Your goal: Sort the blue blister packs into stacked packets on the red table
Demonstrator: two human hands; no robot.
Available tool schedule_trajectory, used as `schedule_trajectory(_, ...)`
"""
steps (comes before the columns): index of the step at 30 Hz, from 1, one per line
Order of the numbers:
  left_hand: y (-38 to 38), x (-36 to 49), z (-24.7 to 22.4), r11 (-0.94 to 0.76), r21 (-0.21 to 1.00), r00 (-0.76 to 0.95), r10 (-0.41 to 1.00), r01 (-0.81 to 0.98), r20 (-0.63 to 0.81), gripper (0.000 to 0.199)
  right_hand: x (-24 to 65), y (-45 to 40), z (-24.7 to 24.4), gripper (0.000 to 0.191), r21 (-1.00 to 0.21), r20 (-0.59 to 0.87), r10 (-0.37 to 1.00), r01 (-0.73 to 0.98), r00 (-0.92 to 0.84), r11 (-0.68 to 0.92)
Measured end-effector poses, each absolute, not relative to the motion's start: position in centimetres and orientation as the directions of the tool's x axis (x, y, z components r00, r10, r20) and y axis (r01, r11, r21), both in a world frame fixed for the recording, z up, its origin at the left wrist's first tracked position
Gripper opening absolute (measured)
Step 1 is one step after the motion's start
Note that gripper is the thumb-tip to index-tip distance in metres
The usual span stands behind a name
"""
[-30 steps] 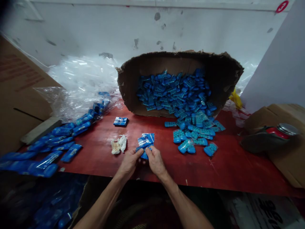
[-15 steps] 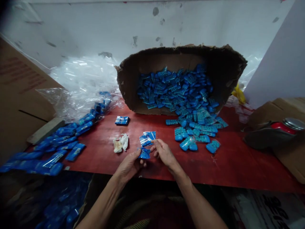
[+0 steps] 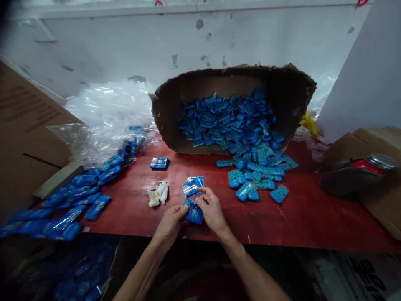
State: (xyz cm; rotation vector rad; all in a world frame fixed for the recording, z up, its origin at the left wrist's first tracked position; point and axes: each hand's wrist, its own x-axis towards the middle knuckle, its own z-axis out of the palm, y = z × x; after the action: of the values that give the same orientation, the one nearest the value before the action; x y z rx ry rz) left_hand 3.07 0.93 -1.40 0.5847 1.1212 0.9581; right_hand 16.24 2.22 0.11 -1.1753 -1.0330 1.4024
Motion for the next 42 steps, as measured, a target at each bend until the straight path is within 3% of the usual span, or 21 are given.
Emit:
schedule_trajectory(6,0.7,3.7,-1.6,0.45,0.837,0.057,0.888,-0.312,-0.457,0.033,16.1,2.4,-0.3,0.028,-0.986,-0.111,0.992,-0.118,-0.066,-0.118)
schedule_trajectory(13,0.6,3.7,-1.6,0.547,0.775,0.242,0.837,-0.317,-0.491,0.027,15.9,2.3,0.1,0.028,-0.994,0.002,1.0,0.11,0.03,-0.001)
schedule_trajectory(17,0.5,3.8,-1.4,0.559,0.712,0.264,0.829,-0.425,-0.493,0.026,16.4,2.7,0.8,0.034,-0.994,-0.094,0.995,-0.044,-0.026,-0.095)
schedule_trajectory(22,0.6,3.7,-1.0,0.546,0.726,0.265,0.838,-0.418,-0.477,0.026,17.7,2.9,1.6,0.044,-0.931,-0.235,0.932,-0.211,-0.276,-0.297)
schedule_trajectory(29,0.8,3.4,-0.8,0.483,0.775,0.221,0.875,-0.407,-0.43,0.024,17.8,2.1,0.9,0.06,-0.87,-0.321,0.91,-0.297,-0.263,-0.393)
schedule_trajectory(34,0.9,3.4,-0.5,0.442,0.819,0.152,0.897,-0.365,-0.416,0.024,17.5,1.8,0.1,0.051,-0.827,-0.292,0.91,-0.401,-0.294,-0.395)
schedule_trajectory(39,0.6,3.6,-0.6,0.483,0.824,0.203,0.875,-0.297,-0.44,0.023,17.6,2.2,-0.1,0.047,-0.943,-0.23,0.96,-0.208,-0.16,-0.261)
schedule_trajectory(42,0.4,3.8,-0.8,0.495,0.791,0.18,0.869,-0.359,-0.461,0.022,17.3,2.1,-0.1,0.047,-0.971,-0.191,0.972,-0.119,-0.137,-0.207)
